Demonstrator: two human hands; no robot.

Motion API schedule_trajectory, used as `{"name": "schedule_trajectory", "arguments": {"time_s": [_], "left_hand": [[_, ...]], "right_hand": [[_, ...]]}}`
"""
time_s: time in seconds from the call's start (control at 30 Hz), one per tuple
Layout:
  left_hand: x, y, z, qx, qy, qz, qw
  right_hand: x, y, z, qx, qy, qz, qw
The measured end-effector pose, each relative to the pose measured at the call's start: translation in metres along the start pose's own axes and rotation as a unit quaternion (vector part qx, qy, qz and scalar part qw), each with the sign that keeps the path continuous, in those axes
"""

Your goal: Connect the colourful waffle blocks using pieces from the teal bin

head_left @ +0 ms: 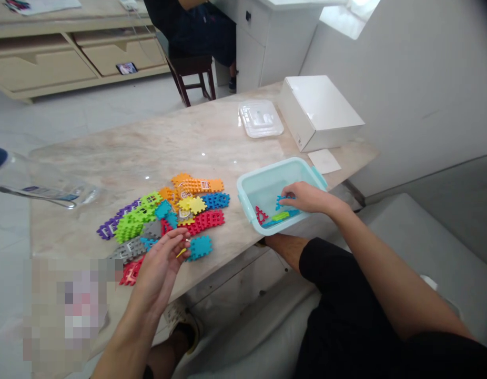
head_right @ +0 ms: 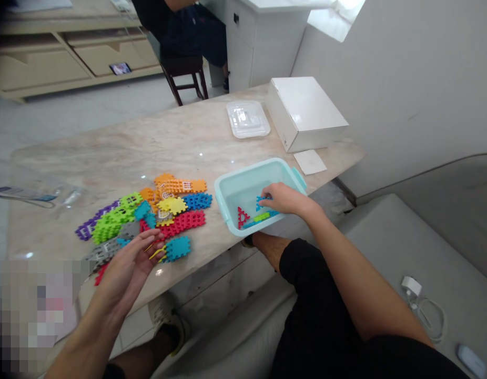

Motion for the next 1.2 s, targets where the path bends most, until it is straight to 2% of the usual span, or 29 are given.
{"name": "schedule_trajectory", "arguments": {"time_s": [0.2, 0.33, 0.5, 0.63, 0.77, 0.87, 1.1, 1.2], "left_hand": [[-0.001, 0.010, -0.003, 0.028, -0.016, 0.017, 0.999], [-0.008, 0.019, -0.005, 0.066, -0.017, 0.015, 0.998], [-0.027, 0.036, -0.007, 0.101, -0.006, 0.015, 0.995], [-0.055, 0.044, -0.023, 0.128, -0.020, 0.007, 0.992], [-0.087, 0.051, -0.044, 0.171, 0.013, -0.038, 0.984], [-0.101, 0.054, -0.048, 0.174, 0.063, -0.035, 0.982], [-0.106, 0.054, -0.043, 0.163, 0.088, -0.007, 0.983], [-0.107, 0.052, -0.043, 0.166, 0.096, -0.006, 0.981]], "right_hand": [[0.013, -0.012, 0.012, 0.070, 0.072, 0.121, 0.988], [0.016, -0.018, 0.014, 0.110, 0.097, 0.150, 0.978], [0.023, -0.019, 0.012, 0.167, 0.063, 0.208, 0.962], [0.030, -0.021, 0.016, 0.161, 0.064, 0.243, 0.954], [0.035, -0.021, 0.015, 0.183, 0.056, 0.248, 0.950], [0.041, -0.024, 0.009, 0.175, 0.047, 0.240, 0.954], [0.056, -0.041, -0.002, 0.096, 0.016, 0.228, 0.969], [0.060, -0.048, -0.004, 0.095, 0.013, 0.222, 0.970]]}}
Point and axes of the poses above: each hand's wrist, its own y-axis away from the middle knuckle, its own x-axis out of the palm, z = x × y, the point moved 4 cm from there along -y, towards the middle knuckle, and after that the axes turned 3 degrees about -y, right-handed, at the moved point
